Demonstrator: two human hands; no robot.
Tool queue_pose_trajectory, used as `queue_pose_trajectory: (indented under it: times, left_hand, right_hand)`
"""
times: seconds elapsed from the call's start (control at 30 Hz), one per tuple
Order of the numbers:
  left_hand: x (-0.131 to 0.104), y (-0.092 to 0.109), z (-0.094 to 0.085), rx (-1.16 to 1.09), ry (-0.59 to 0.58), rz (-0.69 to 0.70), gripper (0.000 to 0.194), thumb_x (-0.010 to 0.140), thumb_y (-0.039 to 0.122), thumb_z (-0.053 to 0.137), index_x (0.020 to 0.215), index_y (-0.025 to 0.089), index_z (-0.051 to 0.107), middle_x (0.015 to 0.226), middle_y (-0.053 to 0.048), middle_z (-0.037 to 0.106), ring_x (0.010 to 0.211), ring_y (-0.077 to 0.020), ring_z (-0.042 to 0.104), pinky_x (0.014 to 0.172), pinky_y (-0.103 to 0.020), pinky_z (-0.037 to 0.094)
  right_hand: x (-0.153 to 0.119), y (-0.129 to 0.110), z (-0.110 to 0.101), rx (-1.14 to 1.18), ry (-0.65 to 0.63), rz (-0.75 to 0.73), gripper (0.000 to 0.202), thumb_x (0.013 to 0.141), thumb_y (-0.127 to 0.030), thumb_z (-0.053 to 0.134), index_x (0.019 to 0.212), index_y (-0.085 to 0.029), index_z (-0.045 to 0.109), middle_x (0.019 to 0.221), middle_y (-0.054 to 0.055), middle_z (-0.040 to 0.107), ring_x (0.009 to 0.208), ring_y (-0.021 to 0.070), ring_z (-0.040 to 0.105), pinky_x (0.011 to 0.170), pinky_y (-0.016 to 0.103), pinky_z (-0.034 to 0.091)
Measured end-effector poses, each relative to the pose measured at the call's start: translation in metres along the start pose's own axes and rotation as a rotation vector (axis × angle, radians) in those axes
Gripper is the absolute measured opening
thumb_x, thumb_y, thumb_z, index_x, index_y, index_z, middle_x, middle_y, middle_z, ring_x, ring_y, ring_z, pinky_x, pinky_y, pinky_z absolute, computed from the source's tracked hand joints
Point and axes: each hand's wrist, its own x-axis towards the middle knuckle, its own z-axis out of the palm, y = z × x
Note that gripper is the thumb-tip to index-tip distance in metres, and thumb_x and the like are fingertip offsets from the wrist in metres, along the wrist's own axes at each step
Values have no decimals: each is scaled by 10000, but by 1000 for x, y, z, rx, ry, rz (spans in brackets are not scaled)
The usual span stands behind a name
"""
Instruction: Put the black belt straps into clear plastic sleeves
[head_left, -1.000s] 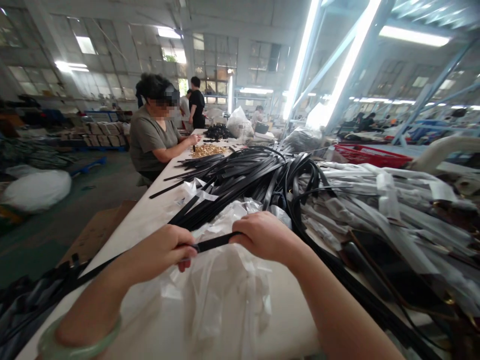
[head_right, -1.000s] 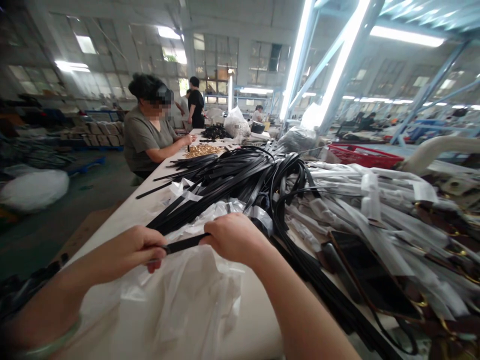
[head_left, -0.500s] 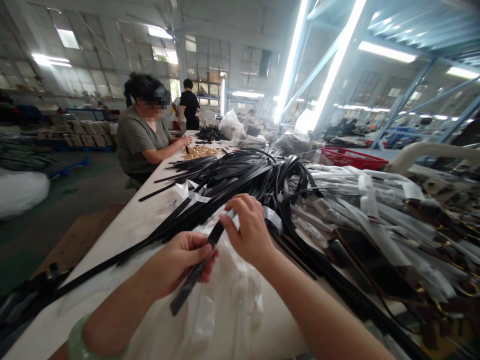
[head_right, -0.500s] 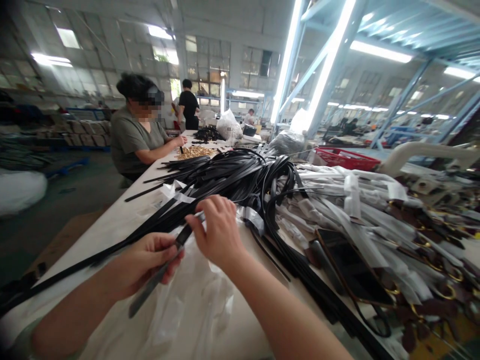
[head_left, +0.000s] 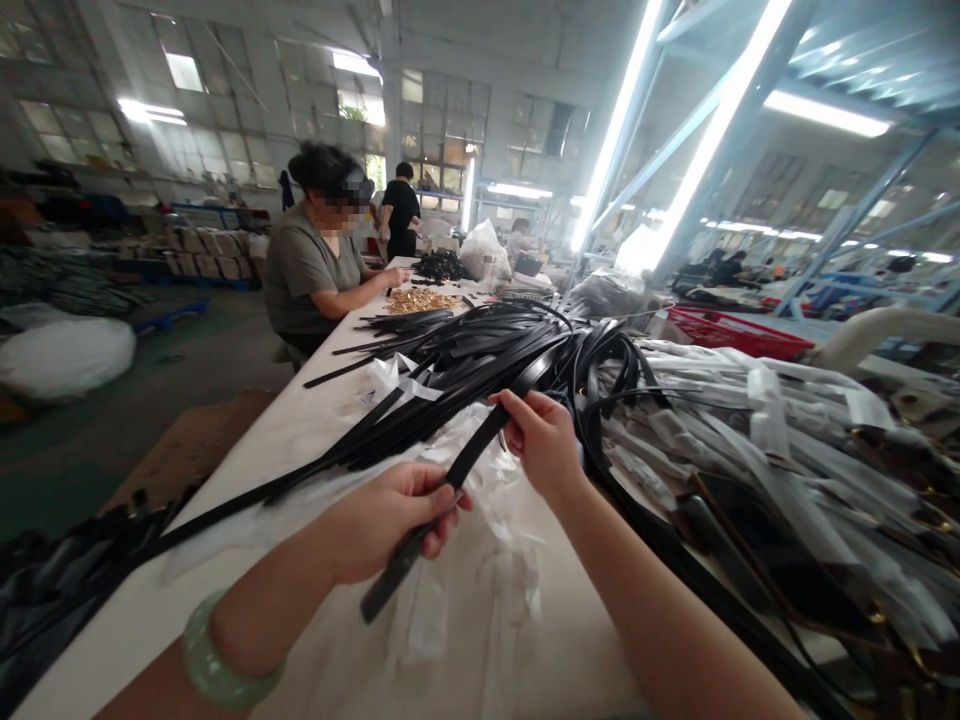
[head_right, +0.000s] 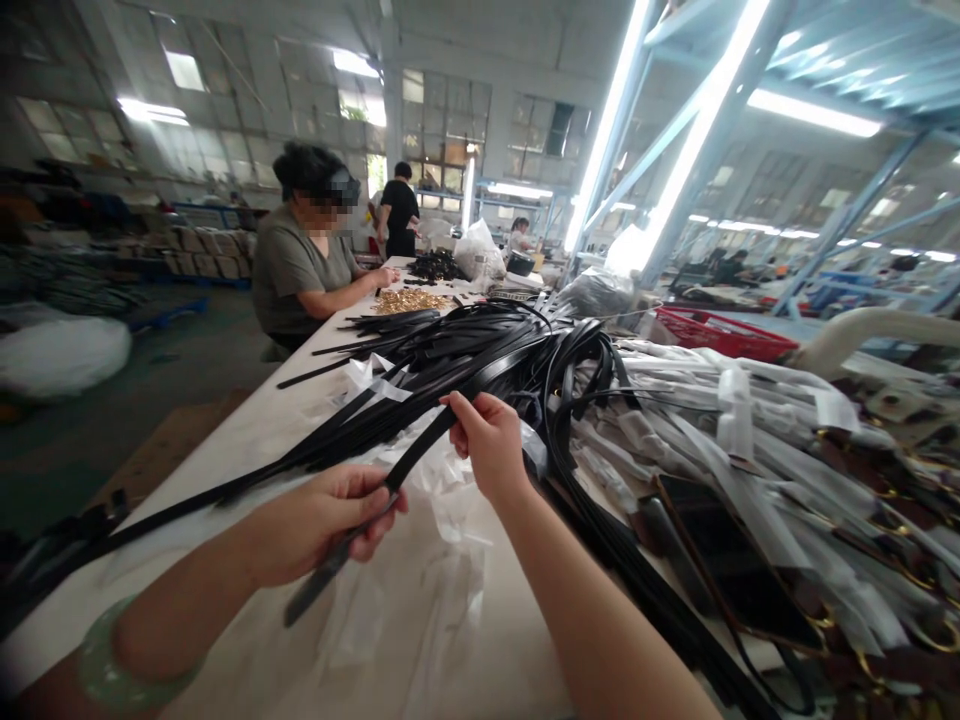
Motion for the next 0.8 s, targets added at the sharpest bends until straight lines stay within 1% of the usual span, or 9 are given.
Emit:
queue_pose_trajectory:
  times: [0.1, 0.27, 0.37, 0.47, 0.53, 0.6, 0.67, 0.7, 0.8]
  left_hand:
    - [2, -3, 0, -44, -16, 72, 292, 779, 352, 704, 930, 124, 600, 657, 18, 508, 531, -58, 437, 506, -191, 357]
    - [-2, 1, 0, -105, -154, 89, 303, 818, 330, 660, 1023, 136, 550, 698, 8, 472, 580, -75, 410, 545, -214, 329]
    - [-2, 4, 0, -162, -171, 77, 230, 821, 310, 647, 910, 151, 507, 695, 16, 445, 551, -55, 354, 527, -201, 277]
    - [-2, 4, -1, -147, -161, 72, 246, 806, 296, 658, 836, 160, 456, 669, 34, 402, 529, -44, 299, 495, -191, 200]
    - [-4, 4, 0, -101, -218, 63, 246, 828, 308, 637, 914, 180, 445, 652, 45, 398, 519, -47, 279, 488, -197, 180]
    - [-7, 5, 0, -38, -270, 47, 270, 850, 338, 613, 987, 197, 427, 644, 50, 411, 509, -49, 267, 484, -204, 181]
    - [-9, 6, 1, 4, -268, 39, 299, 841, 358, 629, 989, 195, 426, 643, 54, 408, 507, -46, 259, 480, -206, 184]
    - [-9, 6, 1, 6, -252, 44, 320, 827, 360, 649, 990, 195, 428, 644, 59, 394, 509, -45, 254, 478, -204, 184]
    - [-7, 6, 0, -35, -219, 74, 442, 774, 376, 717, 1060, 205, 427, 655, 76, 346, 511, -39, 226, 472, -195, 176]
  right_hand:
    - [-8, -4, 1, -240, 4, -169, 309, 816, -444, 632, 800, -137, 648, 438, -42, 503, 338, 63, 389, 331, 178, 266]
    - [-24, -1, 8, -517, -169, -261, 292, 824, -402, 629, 674, -151, 613, 481, -28, 530, 385, 67, 422, 363, 183, 282]
    - [-35, 3, 17, -449, -329, -233, 276, 825, -379, 621, 677, -147, 641, 495, -25, 523, 431, 76, 434, 404, 195, 300]
    - [-36, 5, 21, -259, -448, -89, 277, 779, -378, 674, 658, -129, 682, 474, -28, 475, 440, 66, 376, 424, 208, 271]
    - [-27, 4, 16, -70, -409, 51, 309, 788, -419, 657, 711, -126, 715, 437, -50, 386, 425, 58, 304, 410, 208, 224]
    - [-17, 4, 9, 82, -304, 142, 331, 811, -444, 625, 793, -131, 731, 417, -77, 298, 401, 52, 228, 385, 204, 162]
    - [-12, 4, 6, 91, -212, 127, 317, 809, -435, 639, 816, -131, 730, 415, -83, 290, 385, 45, 200, 373, 204, 118]
    - [-13, 5, 6, 45, -204, 93, 301, 799, -422, 658, 807, -130, 730, 414, -79, 315, 382, 42, 212, 374, 205, 118]
    - [-27, 9, 15, -143, -328, -14, 284, 801, -406, 663, 760, -134, 735, 449, -39, 432, 416, 55, 319, 401, 207, 201]
